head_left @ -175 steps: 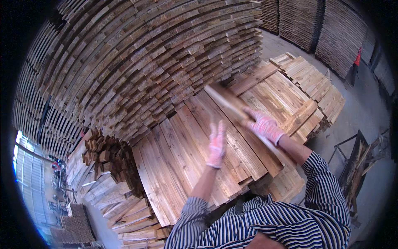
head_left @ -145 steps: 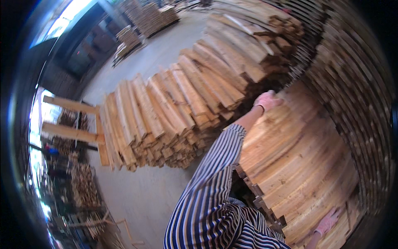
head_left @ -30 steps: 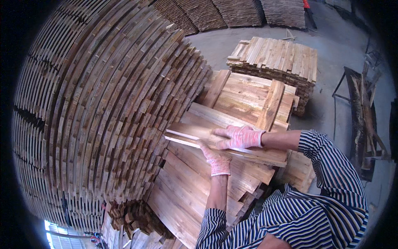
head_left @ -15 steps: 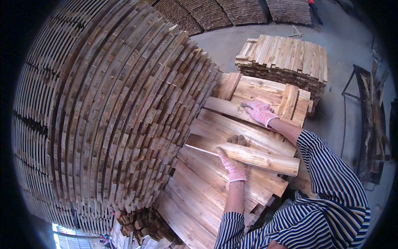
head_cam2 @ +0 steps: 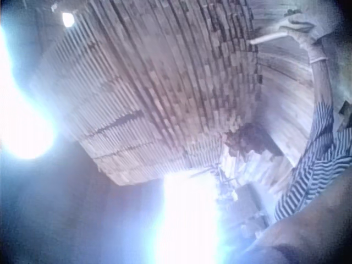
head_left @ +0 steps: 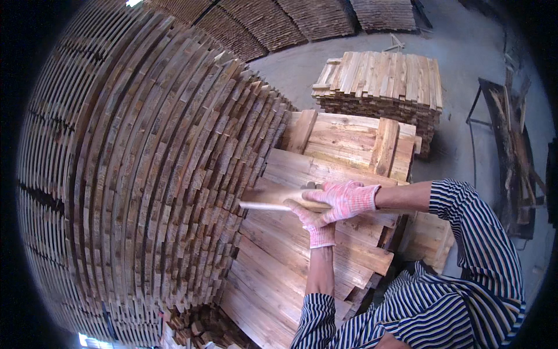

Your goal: The person repeatedly picks up wooden planks from a pile and stacks them onto a growing stack. They handle the planks one at a time, moving them from a lower pile to a higher stack in a repetitive motion.

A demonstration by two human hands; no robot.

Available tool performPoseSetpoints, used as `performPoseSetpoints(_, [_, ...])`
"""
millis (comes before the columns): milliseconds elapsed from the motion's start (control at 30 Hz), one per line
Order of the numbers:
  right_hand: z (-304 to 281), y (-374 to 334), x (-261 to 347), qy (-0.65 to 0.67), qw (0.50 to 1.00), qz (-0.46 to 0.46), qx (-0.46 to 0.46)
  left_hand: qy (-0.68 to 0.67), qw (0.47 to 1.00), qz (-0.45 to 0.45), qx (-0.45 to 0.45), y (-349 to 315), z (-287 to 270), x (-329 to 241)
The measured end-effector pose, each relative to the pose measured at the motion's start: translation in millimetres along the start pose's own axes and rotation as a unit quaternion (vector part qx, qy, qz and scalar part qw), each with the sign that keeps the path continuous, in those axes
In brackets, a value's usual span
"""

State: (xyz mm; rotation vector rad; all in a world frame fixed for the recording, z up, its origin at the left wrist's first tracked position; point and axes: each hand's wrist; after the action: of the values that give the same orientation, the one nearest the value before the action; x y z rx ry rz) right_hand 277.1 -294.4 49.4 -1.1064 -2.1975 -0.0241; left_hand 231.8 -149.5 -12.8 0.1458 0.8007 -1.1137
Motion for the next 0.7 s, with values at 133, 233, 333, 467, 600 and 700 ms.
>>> performPoseSetpoints(133, [-19.0,39.5,-20.5,0.057,0.995,0.023,-0.076,0.583,0.711,0.246,0.307,4.2,-38.2,-6.6])
performPoseSetpoints(233, [-24.2,86.4,-89.3,0.006,0.984,0.055,-0.172,0.781,0.435,0.301,0.331,-29.8,-25.7,-12.7])
performPoseSetpoints(333, [1.3,92.4,-107.5,-0.061,0.975,0.092,-0.195,0.739,0.528,0.222,0.353,-28.8,-5.4,-28.4])
performPoseSetpoints(467, [32.0,111.9,-147.4,-0.109,0.974,0.036,-0.196,0.671,0.582,0.35,0.298,-43.9,-50.3,-1.2])
performPoseSetpoints(600, [14.0,102.2,-129.4,-0.017,0.989,0.034,-0.142,0.684,0.553,0.311,0.361,-41.4,-50.0,-24.0])
performPoseSetpoints(700, [13.3,114.4,-137.2,-0.06,0.987,-0.03,-0.144,0.664,0.591,0.348,0.297,-118.7,-77.3,-85.4])
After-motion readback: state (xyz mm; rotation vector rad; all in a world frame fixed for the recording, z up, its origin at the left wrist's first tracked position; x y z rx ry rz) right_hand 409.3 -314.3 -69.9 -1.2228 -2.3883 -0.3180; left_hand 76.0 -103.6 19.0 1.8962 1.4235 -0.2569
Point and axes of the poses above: each hand's wrist, its own y-axis towards the middle knuckle, its own z-axis out of the palm, x = y × z, and after that the axes turned 15 degrees about z, right-handed
